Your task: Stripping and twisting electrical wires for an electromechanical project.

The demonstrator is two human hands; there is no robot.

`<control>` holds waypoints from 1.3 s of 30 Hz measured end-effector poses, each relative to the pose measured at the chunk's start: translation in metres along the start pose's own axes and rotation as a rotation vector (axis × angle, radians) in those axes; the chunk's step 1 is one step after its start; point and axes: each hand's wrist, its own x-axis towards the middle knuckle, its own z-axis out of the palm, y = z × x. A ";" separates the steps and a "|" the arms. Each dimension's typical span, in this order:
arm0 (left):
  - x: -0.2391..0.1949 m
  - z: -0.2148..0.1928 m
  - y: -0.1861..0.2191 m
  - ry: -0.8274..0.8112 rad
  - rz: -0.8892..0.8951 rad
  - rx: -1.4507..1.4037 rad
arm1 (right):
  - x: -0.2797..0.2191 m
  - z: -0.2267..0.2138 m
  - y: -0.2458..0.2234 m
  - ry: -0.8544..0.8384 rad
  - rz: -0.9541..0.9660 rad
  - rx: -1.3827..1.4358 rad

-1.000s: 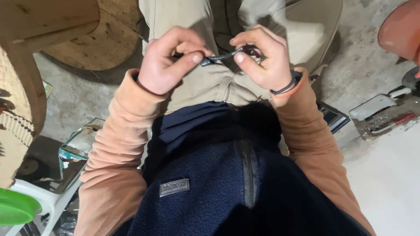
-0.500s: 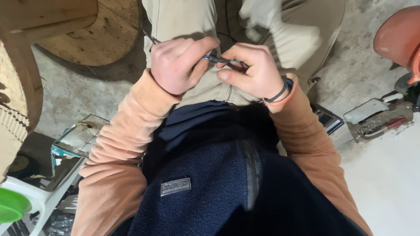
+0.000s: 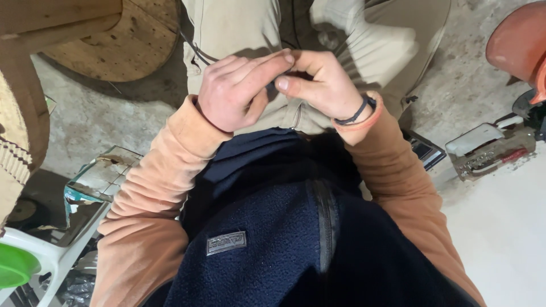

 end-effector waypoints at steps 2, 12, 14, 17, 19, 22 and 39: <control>0.003 -0.004 0.004 -0.009 -0.077 -0.145 | 0.000 -0.002 0.004 0.026 -0.067 0.021; -0.004 -0.004 0.003 -0.090 -0.377 -0.285 | -0.002 0.007 -0.006 0.183 -0.227 -0.222; -0.002 -0.007 0.001 -0.174 -0.425 -0.369 | 0.003 0.011 -0.023 0.211 -0.446 -0.434; -0.001 -0.009 -0.003 -0.239 -0.501 -0.502 | -0.002 0.007 -0.019 0.211 -0.676 -0.660; -0.005 -0.008 -0.006 -0.248 -0.541 -0.557 | -0.004 0.006 -0.017 0.209 -0.792 -0.791; -0.010 -0.004 -0.005 -0.244 -0.612 -0.678 | -0.010 0.007 -0.016 0.200 -1.018 -1.061; -0.009 -0.008 0.007 -0.110 -0.363 -0.486 | -0.017 0.008 -0.011 0.197 -0.656 -0.729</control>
